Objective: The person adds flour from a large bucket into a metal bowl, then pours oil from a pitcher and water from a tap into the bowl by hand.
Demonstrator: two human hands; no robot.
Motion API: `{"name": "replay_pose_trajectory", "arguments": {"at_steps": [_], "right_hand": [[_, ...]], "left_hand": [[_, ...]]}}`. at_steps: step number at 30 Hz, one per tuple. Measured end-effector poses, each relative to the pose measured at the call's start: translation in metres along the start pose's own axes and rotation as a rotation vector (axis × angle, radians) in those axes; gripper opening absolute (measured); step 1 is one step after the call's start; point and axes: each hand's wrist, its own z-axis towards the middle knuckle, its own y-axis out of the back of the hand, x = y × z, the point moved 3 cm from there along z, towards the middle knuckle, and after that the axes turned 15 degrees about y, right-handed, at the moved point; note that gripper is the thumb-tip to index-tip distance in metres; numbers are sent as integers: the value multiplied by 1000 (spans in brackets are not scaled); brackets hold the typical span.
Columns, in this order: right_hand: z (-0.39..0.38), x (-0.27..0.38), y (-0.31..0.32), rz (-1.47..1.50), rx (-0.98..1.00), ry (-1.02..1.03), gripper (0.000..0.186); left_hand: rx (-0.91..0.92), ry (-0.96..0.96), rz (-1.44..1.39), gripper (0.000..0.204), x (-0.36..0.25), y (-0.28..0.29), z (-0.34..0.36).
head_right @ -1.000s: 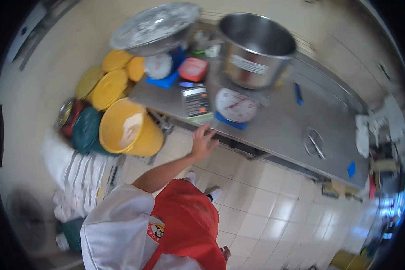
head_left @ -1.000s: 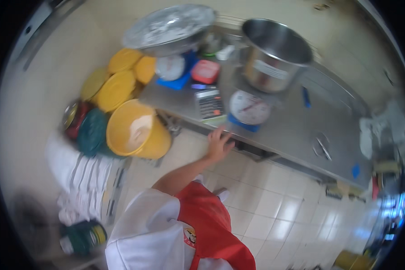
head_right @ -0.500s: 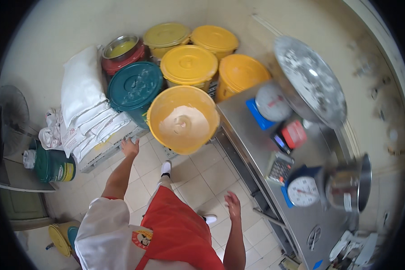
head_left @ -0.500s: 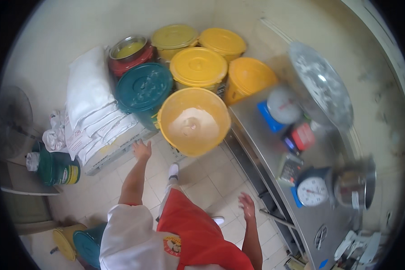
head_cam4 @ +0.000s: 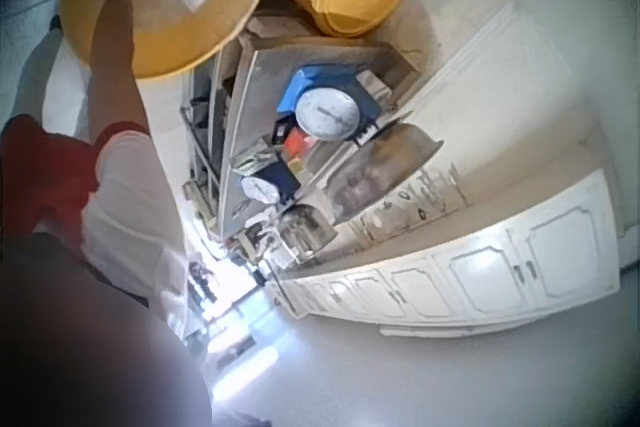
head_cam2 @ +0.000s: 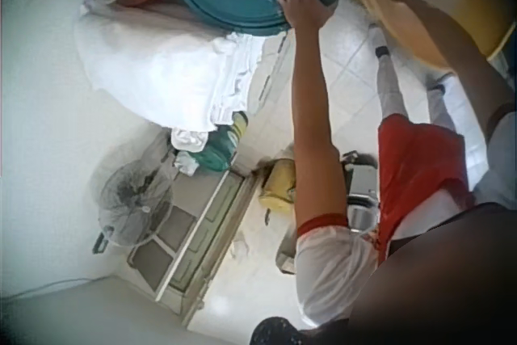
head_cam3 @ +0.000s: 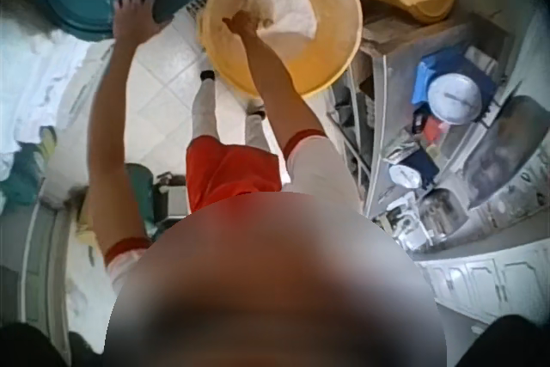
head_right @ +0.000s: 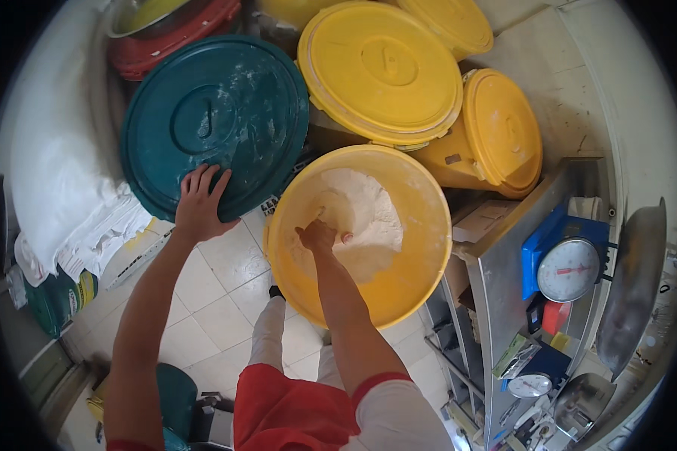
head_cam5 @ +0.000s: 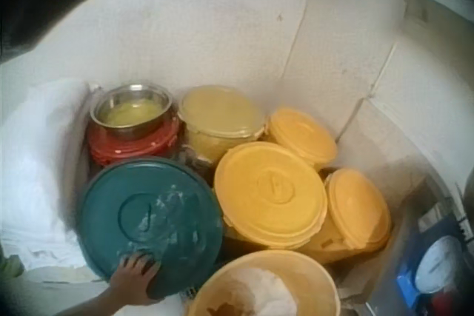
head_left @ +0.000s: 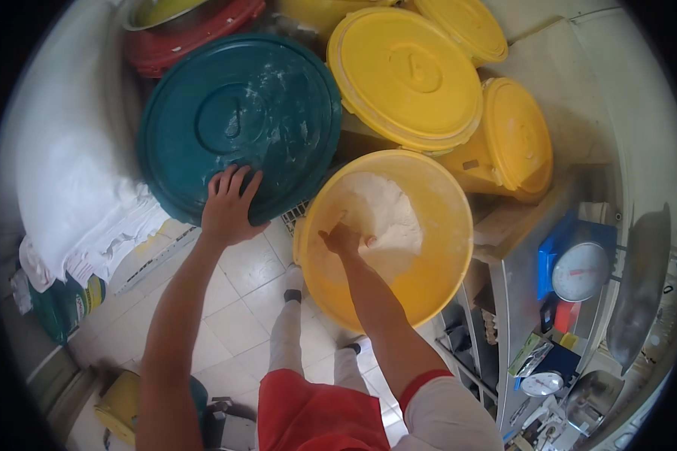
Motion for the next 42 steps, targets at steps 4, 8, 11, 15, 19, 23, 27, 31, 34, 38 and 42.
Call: {"name": "replay_pose_trajectory", "arguments": {"at_steps": [4, 8, 11, 15, 19, 23, 27, 31, 34, 38, 42], "right_hand": [[-11, -49, -5, -152, 85, -293, 72], [-37, -105, 76, -176, 145, -352, 54], [-46, -114, 97, -303, 264, -345, 32], [-28, -113, 13, -245, 137, -375, 31], [-29, -73, -37, 43, 170, -546, 43], [-40, -55, -24, -15, 231, -488, 52], [-20, -65, -27, 28, -13, -407, 51], [-63, -96, -5, 162, -180, -294, 45], [-103, -114, 13, 164, -207, -287, 38], [-168, -141, -1, 825, -461, -344, 28], [-196, -105, 9, 1106, -768, -350, 21]], "left_hand": [[-1, -16, -22, 87, 0, -7, 18], [60, 32, -47, 83, 17, -12, 9], [54, 9, -43, 83, 14, -12, 11], [92, -3, -2, 84, 11, -14, 14], [90, -13, -14, 84, 8, -17, 15], [52, 1, -28, 83, 13, -21, 13], [11, -57, -6, 86, 2, -13, 16], [-8, -56, -15, 86, -3, -9, 11], [-8, -32, 40, 86, -8, -2, 5], [-20, -41, 77, 87, -19, 1, 1], [-37, -30, 105, 88, -11, 1, -20]]}}
